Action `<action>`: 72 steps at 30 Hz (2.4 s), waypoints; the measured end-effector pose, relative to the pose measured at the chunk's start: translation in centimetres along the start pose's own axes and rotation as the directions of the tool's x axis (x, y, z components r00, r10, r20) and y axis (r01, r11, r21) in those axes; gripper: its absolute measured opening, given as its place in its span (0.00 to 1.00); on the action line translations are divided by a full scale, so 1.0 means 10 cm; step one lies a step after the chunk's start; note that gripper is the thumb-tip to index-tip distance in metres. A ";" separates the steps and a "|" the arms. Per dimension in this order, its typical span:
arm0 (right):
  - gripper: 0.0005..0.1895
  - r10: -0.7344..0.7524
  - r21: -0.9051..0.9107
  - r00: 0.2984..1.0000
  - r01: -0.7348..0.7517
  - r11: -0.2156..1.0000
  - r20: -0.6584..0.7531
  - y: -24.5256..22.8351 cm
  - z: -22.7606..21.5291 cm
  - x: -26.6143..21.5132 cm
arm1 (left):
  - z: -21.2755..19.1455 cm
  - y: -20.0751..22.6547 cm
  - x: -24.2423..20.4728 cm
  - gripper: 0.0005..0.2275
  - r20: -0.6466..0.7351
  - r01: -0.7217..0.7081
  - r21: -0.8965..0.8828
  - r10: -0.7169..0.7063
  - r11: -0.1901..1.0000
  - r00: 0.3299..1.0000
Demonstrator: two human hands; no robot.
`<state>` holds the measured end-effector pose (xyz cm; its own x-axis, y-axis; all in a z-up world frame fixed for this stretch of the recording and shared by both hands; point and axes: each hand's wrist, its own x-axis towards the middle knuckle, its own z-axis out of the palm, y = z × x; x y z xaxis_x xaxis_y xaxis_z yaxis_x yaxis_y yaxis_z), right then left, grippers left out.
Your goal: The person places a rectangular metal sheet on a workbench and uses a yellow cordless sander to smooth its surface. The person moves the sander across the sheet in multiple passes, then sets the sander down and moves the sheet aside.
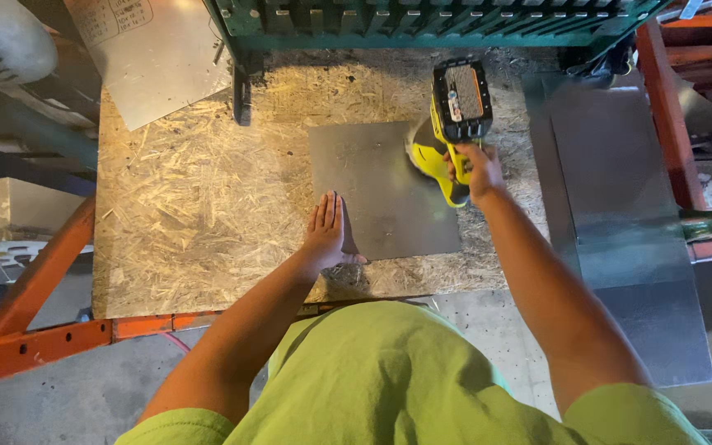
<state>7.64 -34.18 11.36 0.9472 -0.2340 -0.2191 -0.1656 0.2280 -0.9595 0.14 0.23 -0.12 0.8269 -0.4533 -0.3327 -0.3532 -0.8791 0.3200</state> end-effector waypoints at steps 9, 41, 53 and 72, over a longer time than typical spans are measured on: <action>0.15 0.014 0.002 0.999 -0.014 1.000 0.044 0.24 -0.37 -0.49 | -0.06 0.02 0.01 0.74 0.084 0.027 -0.012 -0.026 1.000 0.996; 0.16 0.080 -0.088 0.997 -0.080 0.993 -0.006 0.28 -0.56 -1.83 | -0.12 0.04 -0.01 0.75 0.075 0.041 -0.055 -0.037 0.998 0.997; 0.14 0.088 -0.027 0.995 -0.086 0.996 0.053 0.44 -0.34 -1.97 | -0.04 0.00 0.01 0.74 0.049 0.026 -0.036 -0.025 0.999 0.998; 0.11 0.110 0.186 0.992 -0.118 0.975 0.055 1.27 0.43 -1.65 | -0.21 -0.13 -0.12 0.76 -0.047 -0.074 -0.010 0.073 0.997 0.996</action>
<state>-8.91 -23.39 3.53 0.9370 -0.1554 -0.3130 -0.2222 0.4263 -0.8769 0.47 2.24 1.70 0.8184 -0.5092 -0.2663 -0.4089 -0.8417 0.3526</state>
